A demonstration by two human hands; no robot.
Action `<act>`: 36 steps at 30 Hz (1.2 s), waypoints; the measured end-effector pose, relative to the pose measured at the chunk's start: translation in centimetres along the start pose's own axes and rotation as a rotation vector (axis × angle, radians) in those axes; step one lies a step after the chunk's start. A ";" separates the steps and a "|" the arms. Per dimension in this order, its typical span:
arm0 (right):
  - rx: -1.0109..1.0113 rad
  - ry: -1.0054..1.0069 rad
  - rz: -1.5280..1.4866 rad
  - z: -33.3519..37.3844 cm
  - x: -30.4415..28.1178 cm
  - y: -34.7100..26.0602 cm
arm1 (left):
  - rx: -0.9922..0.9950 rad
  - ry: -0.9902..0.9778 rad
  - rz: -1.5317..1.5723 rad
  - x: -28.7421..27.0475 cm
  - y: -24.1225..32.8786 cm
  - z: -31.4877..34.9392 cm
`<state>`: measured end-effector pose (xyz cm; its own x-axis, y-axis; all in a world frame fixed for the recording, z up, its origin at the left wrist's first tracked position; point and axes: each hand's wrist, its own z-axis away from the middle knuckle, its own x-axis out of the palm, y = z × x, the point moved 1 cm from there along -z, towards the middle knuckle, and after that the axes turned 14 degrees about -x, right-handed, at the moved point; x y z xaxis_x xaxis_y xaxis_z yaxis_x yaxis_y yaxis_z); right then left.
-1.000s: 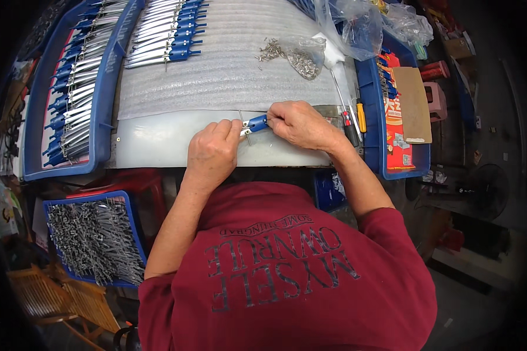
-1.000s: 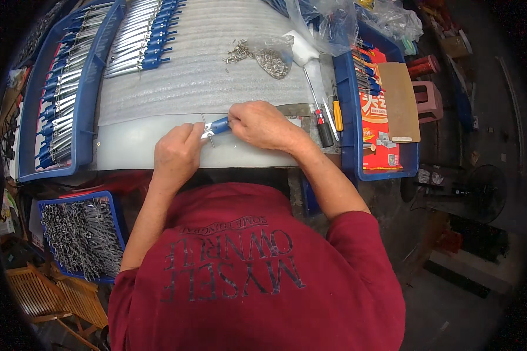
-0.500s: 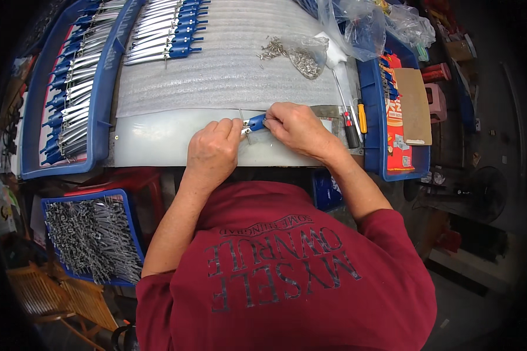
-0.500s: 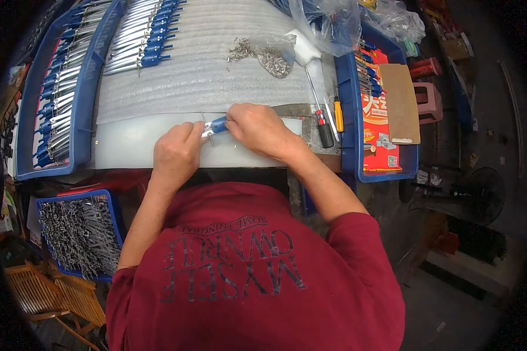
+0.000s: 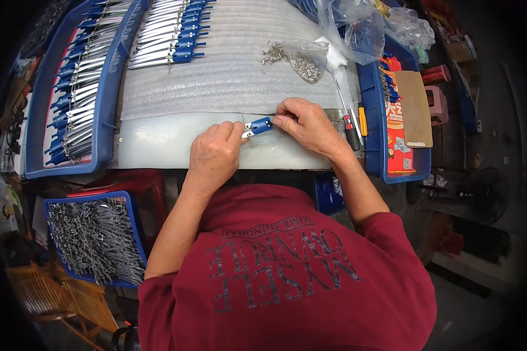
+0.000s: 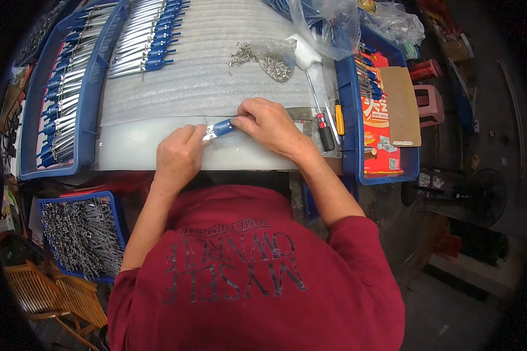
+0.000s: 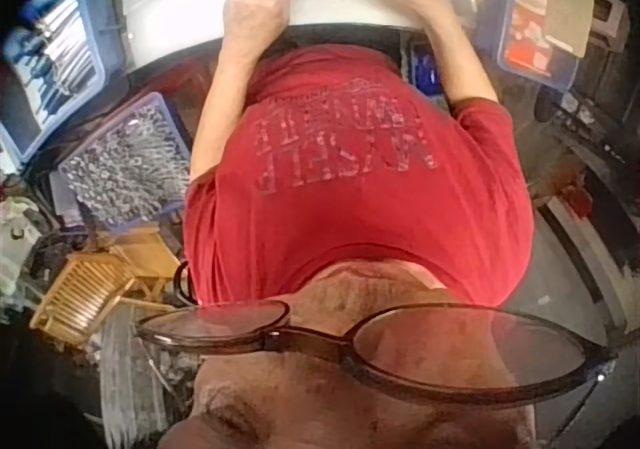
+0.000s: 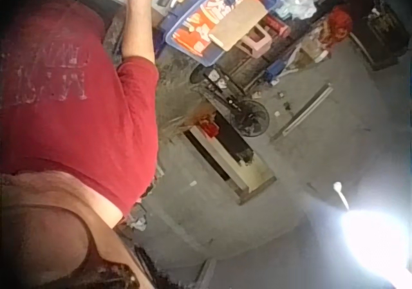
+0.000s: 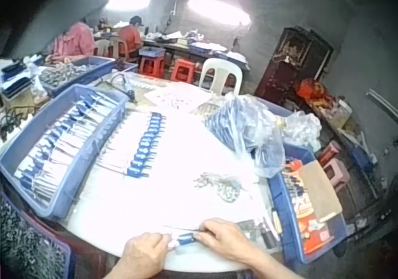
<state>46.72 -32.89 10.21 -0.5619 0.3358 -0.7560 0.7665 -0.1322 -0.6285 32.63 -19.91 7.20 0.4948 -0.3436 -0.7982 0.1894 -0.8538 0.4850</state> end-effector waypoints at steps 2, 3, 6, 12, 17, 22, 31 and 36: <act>-0.182 0.123 0.101 0.1 0.4 -0.2 | 0.001 0.002 0.008 0.0 0.0 0.0; -0.184 0.125 0.101 0.1 0.5 -0.4 | -0.009 -0.001 0.044 0.1 -0.1 0.0; -0.152 0.043 0.153 0.0 0.8 -1.0 | -0.018 -0.022 0.096 -0.1 -0.2 0.1; 0.117 0.022 -0.370 0.4 0.9 -1.5 | -0.009 -0.057 0.137 -1.9 0.5 0.0; 0.111 0.152 -0.367 0.7 1.0 -1.9 | -0.011 0.026 -0.061 -2.8 2.2 -0.1; 0.154 0.193 -0.457 1.1 1.0 -2.0 | 0.019 -0.011 0.039 -3.2 2.0 -0.3; 0.109 0.215 -0.486 1.4 1.2 -2.1 | 0.004 0.039 -0.057 -3.6 3.2 0.0; 0.163 0.237 -0.559 1.5 1.3 -1.8 | 0.016 0.036 -0.005 -3.2 2.6 -0.3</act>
<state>44.19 -33.58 10.11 -0.7652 0.5907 -0.2558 0.3091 -0.0114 -0.9510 31.79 -20.95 11.09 0.5243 -0.3254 -0.7869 0.1788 -0.8614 0.4754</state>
